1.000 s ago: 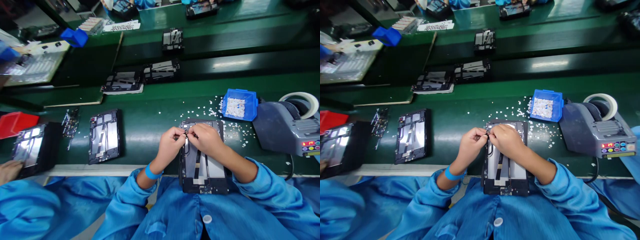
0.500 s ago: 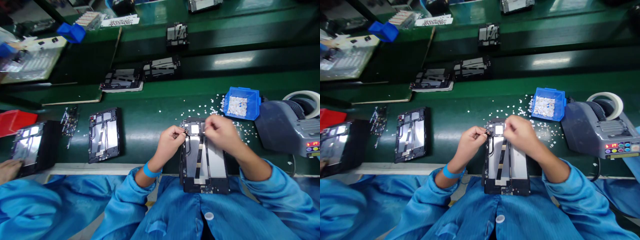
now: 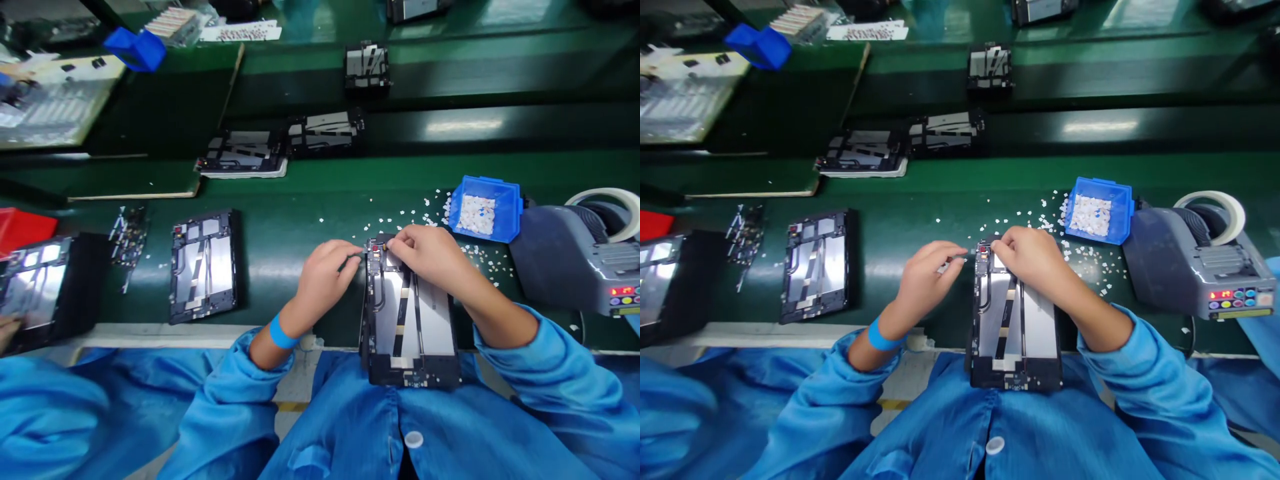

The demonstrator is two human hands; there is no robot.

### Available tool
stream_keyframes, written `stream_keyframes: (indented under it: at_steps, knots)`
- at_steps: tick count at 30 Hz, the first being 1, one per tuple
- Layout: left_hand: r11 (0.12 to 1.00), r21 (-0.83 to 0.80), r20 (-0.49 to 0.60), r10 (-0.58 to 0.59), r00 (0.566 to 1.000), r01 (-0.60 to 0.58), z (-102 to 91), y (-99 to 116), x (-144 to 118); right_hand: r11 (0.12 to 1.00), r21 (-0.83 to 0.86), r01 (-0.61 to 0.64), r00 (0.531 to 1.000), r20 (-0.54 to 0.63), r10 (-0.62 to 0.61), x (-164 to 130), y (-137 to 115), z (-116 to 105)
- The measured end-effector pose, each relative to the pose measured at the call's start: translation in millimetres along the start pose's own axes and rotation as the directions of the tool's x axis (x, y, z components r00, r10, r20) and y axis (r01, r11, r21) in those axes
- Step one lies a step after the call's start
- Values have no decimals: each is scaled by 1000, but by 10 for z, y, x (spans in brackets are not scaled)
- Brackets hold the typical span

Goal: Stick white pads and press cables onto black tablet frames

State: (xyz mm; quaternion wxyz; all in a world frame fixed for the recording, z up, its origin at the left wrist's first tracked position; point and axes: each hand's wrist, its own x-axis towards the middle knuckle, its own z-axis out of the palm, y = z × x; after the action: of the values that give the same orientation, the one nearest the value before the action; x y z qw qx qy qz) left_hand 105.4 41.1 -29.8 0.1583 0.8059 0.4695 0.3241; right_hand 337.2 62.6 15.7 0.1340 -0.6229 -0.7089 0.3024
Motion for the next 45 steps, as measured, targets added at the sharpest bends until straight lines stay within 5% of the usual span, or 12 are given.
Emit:
stream_keyframes:
  at_steps: [6, 22, 30, 34, 37, 45]
  knots:
    - [973, 157, 107, 154, 982, -169, 85, -20, 4, 991, -120, -54, 998, 28, 58, 166, -56, 131]
    - [939, 271, 208, 159, 965, -213, 67, -18, 73, 993, -117, 16, 993, 119, -2, 277, -40, 98]
    - [788, 478, 434, 173, 884, -388, -30, 119, 72, 979, -173, 110, 994, 28, -107, 157, 77, 188]
    - [795, 397, 501, 231, 834, -458, -106, 105, 199, 920, -194, 340, 926, -104, -364, -24, 321, 307]
    - [824, 325, 495, 270, 826, -464, -139, -12, 265, 816, -304, 491, 844, -63, -532, -145, 444, 366]
    - [842, 344, 479, 222, 849, -415, -155, -121, 216, 637, -520, 569, 788, 125, -603, -118, 299, 295]
